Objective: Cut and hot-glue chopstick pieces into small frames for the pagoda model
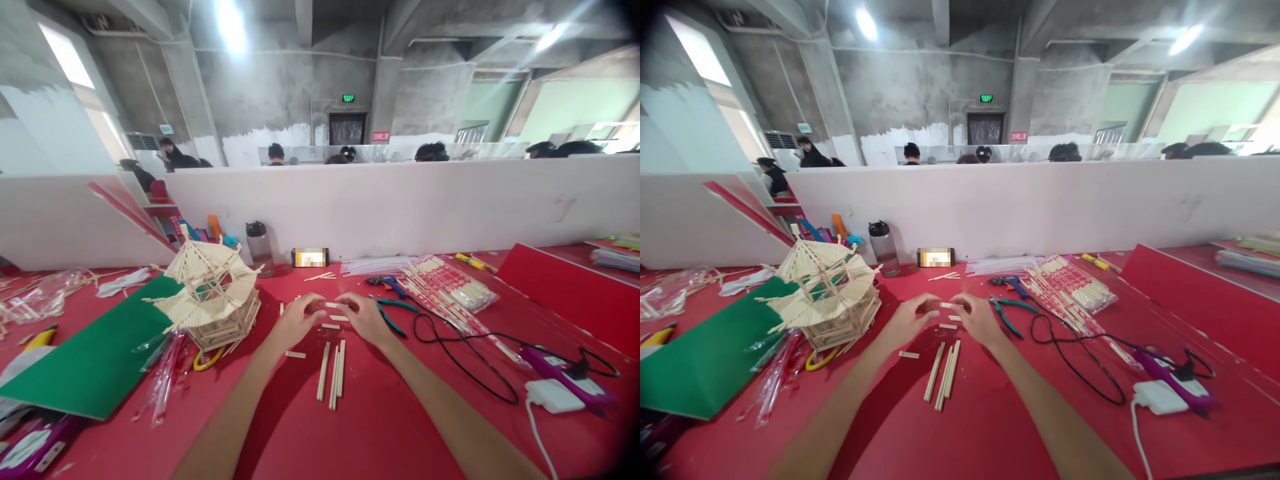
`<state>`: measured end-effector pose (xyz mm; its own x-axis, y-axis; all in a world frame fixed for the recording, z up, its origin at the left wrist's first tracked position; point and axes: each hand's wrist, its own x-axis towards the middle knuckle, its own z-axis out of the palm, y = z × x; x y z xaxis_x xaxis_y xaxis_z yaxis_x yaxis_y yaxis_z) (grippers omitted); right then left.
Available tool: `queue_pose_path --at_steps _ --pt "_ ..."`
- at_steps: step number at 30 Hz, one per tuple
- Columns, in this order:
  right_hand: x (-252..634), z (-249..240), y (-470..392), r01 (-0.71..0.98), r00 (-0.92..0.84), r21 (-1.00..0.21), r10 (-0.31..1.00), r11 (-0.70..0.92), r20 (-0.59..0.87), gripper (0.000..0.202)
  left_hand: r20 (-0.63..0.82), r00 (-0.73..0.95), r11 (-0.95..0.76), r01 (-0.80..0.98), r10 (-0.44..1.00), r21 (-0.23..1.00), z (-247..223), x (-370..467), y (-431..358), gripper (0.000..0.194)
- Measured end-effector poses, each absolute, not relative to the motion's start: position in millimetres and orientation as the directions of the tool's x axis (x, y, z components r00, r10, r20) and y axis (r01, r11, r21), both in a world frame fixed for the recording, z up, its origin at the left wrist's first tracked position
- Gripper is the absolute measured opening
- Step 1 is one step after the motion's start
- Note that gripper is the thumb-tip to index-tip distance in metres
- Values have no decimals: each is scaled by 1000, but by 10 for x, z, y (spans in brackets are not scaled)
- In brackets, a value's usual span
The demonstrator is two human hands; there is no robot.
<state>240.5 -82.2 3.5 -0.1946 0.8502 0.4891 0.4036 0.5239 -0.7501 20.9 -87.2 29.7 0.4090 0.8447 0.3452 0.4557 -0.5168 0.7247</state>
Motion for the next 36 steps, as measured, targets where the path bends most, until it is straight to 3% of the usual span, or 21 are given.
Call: queue_pose_path --at_steps 3,8,12,17,25,28,32,36 --pt "2563 62 -799 537 -361 -636 833 554 421 20 105 574 -503 598 812 624 335 -59 -834 23" --pt "2716 109 -853 590 -597 -538 774 602 211 21 -260 624 -444 737 737 509 301 -320 -815 22" --pt "2741 131 -864 653 -618 -436 768 620 168 21 -356 593 -409 781 722 472 231 -308 -811 16" --pt "2791 100 -795 710 -610 -308 772 633 181 20 -332 546 -395 815 769 425 244 -277 -839 14" --pt "2516 -94 -821 726 -572 -263 771 635 280 21 -238 590 -450 770 772 452 311 -229 -869 12" --pt "2435 -147 -840 721 -599 -227 753 655 271 18 -112 588 -476 740 801 475 306 -236 -854 13" --pt "2429 -157 -839 737 -587 -221 766 639 261 17 111 446 -431 723 888 541 337 -259 -789 16" --pt "2423 -117 -839 715 -508 -348 793 606 337 19 318 314 -446 573 895 688 362 -295 -660 19"
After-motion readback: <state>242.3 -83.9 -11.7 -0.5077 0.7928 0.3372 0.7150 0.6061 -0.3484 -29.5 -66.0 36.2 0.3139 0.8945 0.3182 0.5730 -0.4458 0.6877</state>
